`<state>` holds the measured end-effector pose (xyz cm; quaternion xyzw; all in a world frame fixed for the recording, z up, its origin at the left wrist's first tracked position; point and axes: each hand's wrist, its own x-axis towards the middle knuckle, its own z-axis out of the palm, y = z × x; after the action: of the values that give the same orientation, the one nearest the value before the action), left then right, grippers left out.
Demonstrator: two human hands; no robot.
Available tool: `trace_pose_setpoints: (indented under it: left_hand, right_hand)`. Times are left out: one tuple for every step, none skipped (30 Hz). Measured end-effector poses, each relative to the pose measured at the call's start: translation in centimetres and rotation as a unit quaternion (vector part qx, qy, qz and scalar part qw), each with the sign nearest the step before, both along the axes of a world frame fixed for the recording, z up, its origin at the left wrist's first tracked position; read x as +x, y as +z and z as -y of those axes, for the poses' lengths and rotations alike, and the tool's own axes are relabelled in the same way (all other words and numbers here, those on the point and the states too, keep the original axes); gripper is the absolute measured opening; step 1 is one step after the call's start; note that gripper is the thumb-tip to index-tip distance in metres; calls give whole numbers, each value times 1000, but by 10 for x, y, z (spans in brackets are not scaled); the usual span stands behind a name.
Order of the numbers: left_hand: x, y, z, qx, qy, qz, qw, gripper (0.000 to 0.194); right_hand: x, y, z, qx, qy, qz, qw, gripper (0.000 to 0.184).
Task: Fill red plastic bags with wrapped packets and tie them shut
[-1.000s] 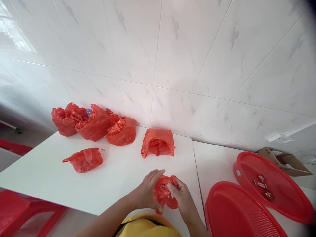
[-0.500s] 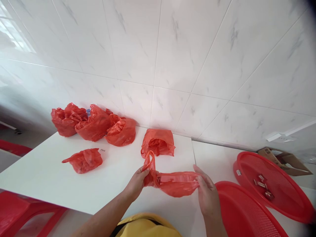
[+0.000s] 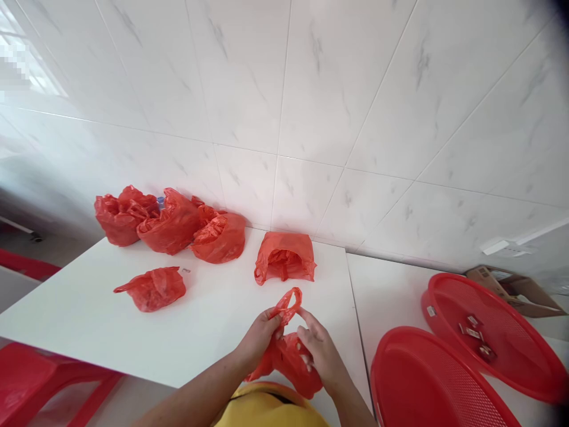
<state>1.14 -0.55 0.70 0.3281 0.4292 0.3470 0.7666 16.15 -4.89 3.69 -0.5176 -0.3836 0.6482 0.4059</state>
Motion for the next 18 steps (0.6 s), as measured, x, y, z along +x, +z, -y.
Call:
trace_pose_setpoints:
  left_hand:
    - [1, 0, 2, 1, -27, -10, 1000, 25]
    - [3, -1, 3, 6, -56, -26, 998, 25]
    - [4, -2, 5, 15, -84, -50, 995, 24]
    - [5, -3, 6, 27, -104, -79, 991, 23]
    - [5, -5, 6, 43, -114, -113, 986, 20]
    - [5, -6, 6, 66, -111, -150, 980, 18]
    - [4, -7, 6, 98, -97, -190, 972, 16]
    - [3, -7, 6, 141, -75, -228, 961, 18]
    - [2, -7, 6, 194, -53, -261, 944, 25]
    - [1, -7, 6, 253, -41, -287, 923, 32]
    - [0, -6, 6, 310, -43, -305, 899, 38]
    - [-1, -5, 6, 360, -60, -315, 876, 41]
    - [-1, -4, 6, 399, -87, -320, 855, 41]
    - [-1, -4, 5, 424, -118, -323, 838, 38]
    - [0, -4, 4, 437, -144, -328, 825, 35]
    - [0, -4, 4, 439, -164, -336, 817, 30]
    - [1, -5, 3, 433, -177, -345, 814, 26]
    - [1, -7, 2, 422, -182, -354, 814, 23]
  right_hand:
    - [-3, -2, -1, -1, 12, 0, 1000, 55]
    - [-6, -4, -2, -3, 11, -3, 1000, 52]
    - [-8, -7, -3, -6, 1, -7, 1000, 48]
    - [-9, -11, -5, -12, -13, -12, 1000, 44]
    - [-10, -16, -7, -17, -29, -18, 999, 40]
    - [-10, -22, -8, -23, -47, -25, 998, 38]
    - [-10, -28, -10, -30, -65, -32, 997, 37]
    - [-9, -34, -12, -40, -82, -38, 995, 38]
    - [-8, -40, -13, -50, -98, -43, 993, 39]
    - [-7, -45, -14, -60, -109, -46, 991, 39]
    - [-6, -49, -15, -70, -117, -46, 990, 40]
    - [-5, -52, -15, -76, -119, -44, 989, 41]
    - [-5, -54, -15, -78, -118, -42, 989, 43]
    - [-6, -55, -14, -77, -117, -41, 989, 46]
    - [-7, -55, -14, -75, -117, -41, 989, 49]
    - [-7, -54, -13, -75, -117, -42, 989, 52]
    - [-7, -53, -13, -76, -114, -42, 990, 54]
    - [-7, -52, -12, -76, -109, -43, 990, 55]
